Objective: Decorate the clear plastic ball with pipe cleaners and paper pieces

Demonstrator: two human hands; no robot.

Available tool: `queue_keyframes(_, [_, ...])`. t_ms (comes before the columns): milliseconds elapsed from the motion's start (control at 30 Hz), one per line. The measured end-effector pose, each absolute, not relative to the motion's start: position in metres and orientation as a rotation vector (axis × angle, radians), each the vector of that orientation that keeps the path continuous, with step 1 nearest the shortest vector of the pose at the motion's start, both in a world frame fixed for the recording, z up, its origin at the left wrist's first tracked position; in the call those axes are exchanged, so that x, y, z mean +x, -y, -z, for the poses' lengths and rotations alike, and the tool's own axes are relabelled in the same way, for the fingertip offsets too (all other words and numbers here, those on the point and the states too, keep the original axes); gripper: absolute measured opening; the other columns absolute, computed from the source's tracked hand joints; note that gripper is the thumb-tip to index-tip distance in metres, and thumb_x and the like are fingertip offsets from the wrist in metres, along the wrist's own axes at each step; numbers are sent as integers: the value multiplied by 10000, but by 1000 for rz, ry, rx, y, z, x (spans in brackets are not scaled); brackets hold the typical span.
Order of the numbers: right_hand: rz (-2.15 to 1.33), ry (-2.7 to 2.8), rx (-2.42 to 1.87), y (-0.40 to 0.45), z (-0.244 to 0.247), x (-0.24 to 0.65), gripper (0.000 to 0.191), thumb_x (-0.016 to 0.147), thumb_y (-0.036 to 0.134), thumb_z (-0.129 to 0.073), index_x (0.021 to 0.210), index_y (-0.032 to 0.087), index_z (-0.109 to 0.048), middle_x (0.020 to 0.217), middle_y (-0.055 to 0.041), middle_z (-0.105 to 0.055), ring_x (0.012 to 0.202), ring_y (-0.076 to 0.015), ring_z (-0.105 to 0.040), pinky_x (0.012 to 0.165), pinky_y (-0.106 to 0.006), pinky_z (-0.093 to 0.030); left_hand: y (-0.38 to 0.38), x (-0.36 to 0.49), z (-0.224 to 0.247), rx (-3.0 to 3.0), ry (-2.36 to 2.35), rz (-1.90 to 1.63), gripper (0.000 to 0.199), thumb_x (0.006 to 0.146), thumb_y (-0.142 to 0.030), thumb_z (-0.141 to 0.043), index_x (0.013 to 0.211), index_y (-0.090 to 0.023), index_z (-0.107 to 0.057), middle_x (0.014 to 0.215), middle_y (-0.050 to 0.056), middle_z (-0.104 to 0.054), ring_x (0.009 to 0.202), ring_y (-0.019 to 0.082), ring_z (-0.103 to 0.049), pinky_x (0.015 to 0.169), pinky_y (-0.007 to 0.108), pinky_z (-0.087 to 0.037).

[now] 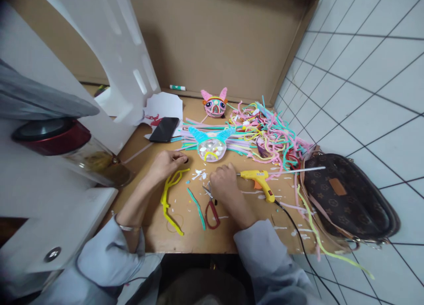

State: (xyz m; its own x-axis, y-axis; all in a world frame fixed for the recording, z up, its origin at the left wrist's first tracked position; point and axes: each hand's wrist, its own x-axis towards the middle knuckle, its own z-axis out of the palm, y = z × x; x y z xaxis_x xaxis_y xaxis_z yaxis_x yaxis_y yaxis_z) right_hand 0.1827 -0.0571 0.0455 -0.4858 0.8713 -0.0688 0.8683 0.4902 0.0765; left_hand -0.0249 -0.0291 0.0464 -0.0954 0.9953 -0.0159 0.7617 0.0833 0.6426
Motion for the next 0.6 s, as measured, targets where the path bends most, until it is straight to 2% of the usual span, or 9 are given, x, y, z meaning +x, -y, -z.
queue_keyframes(133, [8,-2518,1642,60,-49,180,286,898,275,-517,865,110,-749,926,-200,-743,921,-281,-678,813,-389,-362,27,-26,-40,1798,-2075,-608,338,870,-293,-506,1042,-199,-782,978,113,-778,886,279,-686,719,309,-422])
queue_keyframes(200, [39,-2490,1665,60,-51,180,283,897,280,-519,876,111,-744,928,-199,-745,930,-284,-679,811,-389,-362,28,-26,-40,1797,-2125,-706,347,883,-296,-493,1064,-198,-773,981,119,-776,885,278,-685,717,308,-423])
queue_keyframes(333, [101,-2567,1673,58,-50,180,218,863,258,-544,842,128,-718,915,-171,-738,944,-278,-657,798,-372,-361,35,-20,-45,1725,-2032,-1187,331,898,-357,-503,905,-156,-765,771,78,-735,713,202,-633,654,268,-403])
queue_keyframes(433, [98,-2765,1743,55,-52,179,167,863,206,-506,858,157,-666,969,-139,-708,971,-266,-619,788,-359,-358,42,-11,-48,1610,-1789,-1496,378,888,-442,-533,695,-154,-683,587,9,-595,578,135,-518,579,239,-364])
queue_keyframes(500, [123,-2928,1835,54,-53,179,160,878,170,-452,874,179,-612,984,-116,-681,939,-246,-600,775,-346,-359,46,-5,-48,1581,-1626,-1530,430,877,-482,-544,598,-162,-611,516,-15,-497,532,116,-452,546,237,-340])
queue_keyframes(600, [387,-3097,1939,52,-53,180,134,910,195,-403,857,213,-525,826,-52,-635,753,-205,-561,685,-305,-352,49,5,-45,1587,-1408,-1472,450,866,-515,-556,586,-165,-596,516,-19,-476,525,106,-420,535,237,-330])
